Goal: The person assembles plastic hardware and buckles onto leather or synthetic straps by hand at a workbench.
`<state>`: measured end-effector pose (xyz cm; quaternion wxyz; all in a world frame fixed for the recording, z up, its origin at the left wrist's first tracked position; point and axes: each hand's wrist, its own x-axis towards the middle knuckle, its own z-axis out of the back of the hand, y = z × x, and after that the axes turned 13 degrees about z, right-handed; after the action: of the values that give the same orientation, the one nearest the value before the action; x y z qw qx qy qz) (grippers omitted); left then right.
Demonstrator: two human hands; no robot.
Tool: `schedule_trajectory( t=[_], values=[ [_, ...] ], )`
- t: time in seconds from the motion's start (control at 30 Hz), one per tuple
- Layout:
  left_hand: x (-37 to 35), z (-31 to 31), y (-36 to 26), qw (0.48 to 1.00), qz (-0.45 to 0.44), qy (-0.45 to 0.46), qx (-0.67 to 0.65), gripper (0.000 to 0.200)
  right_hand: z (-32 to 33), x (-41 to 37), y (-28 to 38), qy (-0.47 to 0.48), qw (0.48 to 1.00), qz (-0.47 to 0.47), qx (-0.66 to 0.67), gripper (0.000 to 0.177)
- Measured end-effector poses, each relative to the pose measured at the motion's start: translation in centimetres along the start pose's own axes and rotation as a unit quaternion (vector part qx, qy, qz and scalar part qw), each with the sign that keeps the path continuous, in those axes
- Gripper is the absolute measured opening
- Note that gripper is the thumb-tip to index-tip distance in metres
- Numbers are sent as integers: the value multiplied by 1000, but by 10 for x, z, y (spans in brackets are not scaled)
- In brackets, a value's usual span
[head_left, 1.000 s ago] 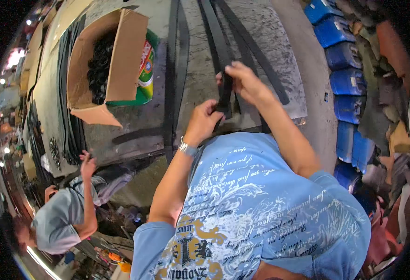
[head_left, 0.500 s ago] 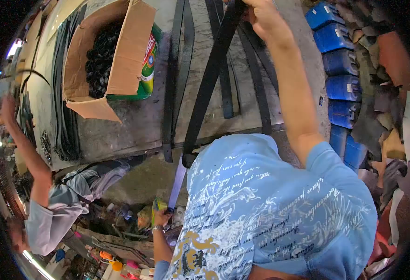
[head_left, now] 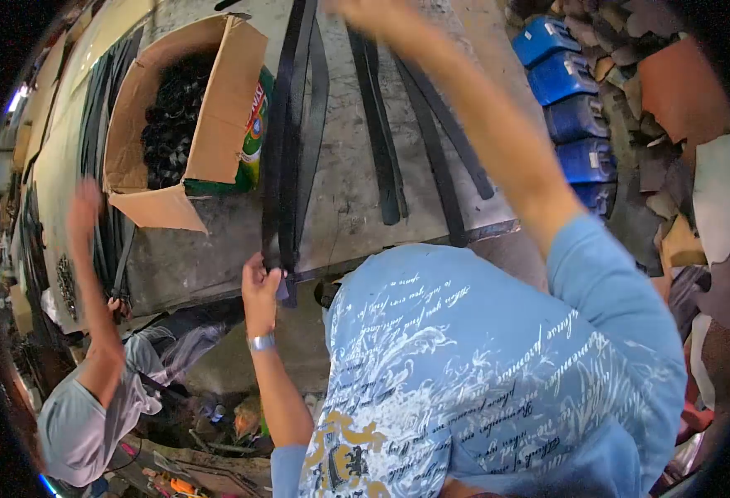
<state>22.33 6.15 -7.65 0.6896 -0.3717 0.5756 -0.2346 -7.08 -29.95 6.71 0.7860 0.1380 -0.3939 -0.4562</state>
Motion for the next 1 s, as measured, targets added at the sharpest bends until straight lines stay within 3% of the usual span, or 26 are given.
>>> schedule_trajectory(
  t=[0.07,0.1,0.13,0.17,0.3,0.37,0.4,0.43,0.53,0.6,0.7,0.8,0.83,0.87,0.93,1.0],
  values=[
    [21,-4,2,999,4,-24,35,50,-31,-104,-16,176,982,-62,-10,51],
    [23,-6,3,996,-10,-47,76,50,-47,-151,-25,235,962,-138,6,56],
    [27,-3,11,994,0,-50,99,50,-70,-206,-42,186,978,-97,-17,62],
    [29,5,19,990,15,-50,127,50,-72,-236,-31,202,967,-155,-12,60],
    [28,14,22,994,45,-19,102,49,-82,-274,-41,186,967,-167,-53,44],
    [20,7,7,990,48,-23,129,49,-67,-261,-49,162,912,-328,188,36],
    [21,7,1,989,50,-22,141,48,-63,-255,-50,145,855,-397,302,32],
    [25,12,0,986,36,-25,159,48,-59,-255,-52,124,808,-430,384,20],
    [33,29,9,977,9,-42,209,47,-49,-260,-52,65,748,-465,469,13],
    [30,22,12,967,-4,-60,248,47,-40,-275,-59,56,755,-463,460,12],
    [14,4,-2,855,-100,-170,479,47,-34,-292,-75,50,764,-452,458,15],
    [16,-26,-20,774,-295,-286,481,46,-48,-296,-83,64,791,-452,406,24],
    [12,-53,-32,799,-299,-249,459,40,-45,-295,-83,66,803,-453,382,26],
    [14,-80,-40,858,-286,-175,390,33,-46,-293,-81,68,814,-452,359,28],
    [34,-134,-39,829,-353,-95,423,33,-49,-296,-85,79,825,-444,342,23],
    [57,-187,-26,883,-290,-39,366,37,-49,-294,-83,81,833,-438,329,21]
  ],
)
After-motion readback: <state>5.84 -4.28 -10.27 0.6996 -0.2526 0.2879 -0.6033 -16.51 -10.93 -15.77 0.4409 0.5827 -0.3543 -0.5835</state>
